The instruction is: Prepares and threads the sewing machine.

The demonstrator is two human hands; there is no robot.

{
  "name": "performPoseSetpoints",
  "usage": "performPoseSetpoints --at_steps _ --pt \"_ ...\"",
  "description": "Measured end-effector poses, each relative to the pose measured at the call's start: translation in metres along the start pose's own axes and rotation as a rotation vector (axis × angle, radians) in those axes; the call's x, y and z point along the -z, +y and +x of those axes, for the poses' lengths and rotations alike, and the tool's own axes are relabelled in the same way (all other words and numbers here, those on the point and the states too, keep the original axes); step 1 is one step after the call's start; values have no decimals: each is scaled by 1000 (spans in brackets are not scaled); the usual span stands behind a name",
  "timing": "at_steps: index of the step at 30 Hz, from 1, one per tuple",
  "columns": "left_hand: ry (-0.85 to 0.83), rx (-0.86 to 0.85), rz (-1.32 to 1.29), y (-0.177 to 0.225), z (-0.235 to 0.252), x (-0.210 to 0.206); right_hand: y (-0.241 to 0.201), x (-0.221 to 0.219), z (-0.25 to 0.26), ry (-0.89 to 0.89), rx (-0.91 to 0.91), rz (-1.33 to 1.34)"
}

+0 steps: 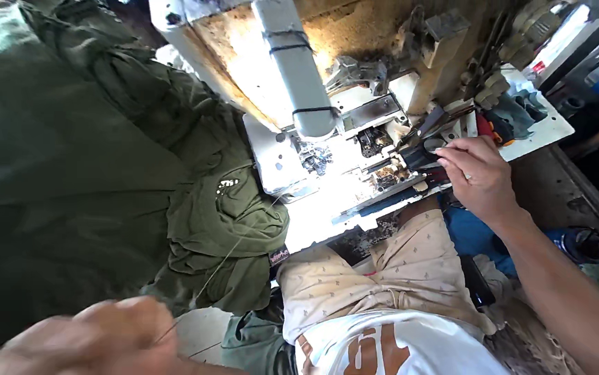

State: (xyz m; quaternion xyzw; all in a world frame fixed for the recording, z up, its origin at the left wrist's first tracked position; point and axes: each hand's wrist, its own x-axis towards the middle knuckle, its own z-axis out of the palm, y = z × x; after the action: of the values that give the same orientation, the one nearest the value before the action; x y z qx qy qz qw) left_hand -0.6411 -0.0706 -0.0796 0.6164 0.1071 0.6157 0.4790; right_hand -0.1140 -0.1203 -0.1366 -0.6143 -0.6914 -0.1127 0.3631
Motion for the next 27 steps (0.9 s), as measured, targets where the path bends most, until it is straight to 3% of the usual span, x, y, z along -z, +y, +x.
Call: performPoseSetpoints --at_steps 3,7,13,20,23,27 --pt "-196 111 457 -17 7 -20 -32 3 23 39 40 119" --pt "-272 216 614 -39 17 -61 -63 -11 62 6 51 158" --pt "-269 282 674 -50 1 -63 -70 -42 112 -119 79 155" --pt "-213 301 700 -49 -8 -49 -76 -46 129 -149 59 22" --pt "-203 287 688 -53 -7 -50 -77 -45 127 -64 -65 -83" --pt "-184 278 657 -61 -6 -54 -80 -40 132 -207 -220 -262"
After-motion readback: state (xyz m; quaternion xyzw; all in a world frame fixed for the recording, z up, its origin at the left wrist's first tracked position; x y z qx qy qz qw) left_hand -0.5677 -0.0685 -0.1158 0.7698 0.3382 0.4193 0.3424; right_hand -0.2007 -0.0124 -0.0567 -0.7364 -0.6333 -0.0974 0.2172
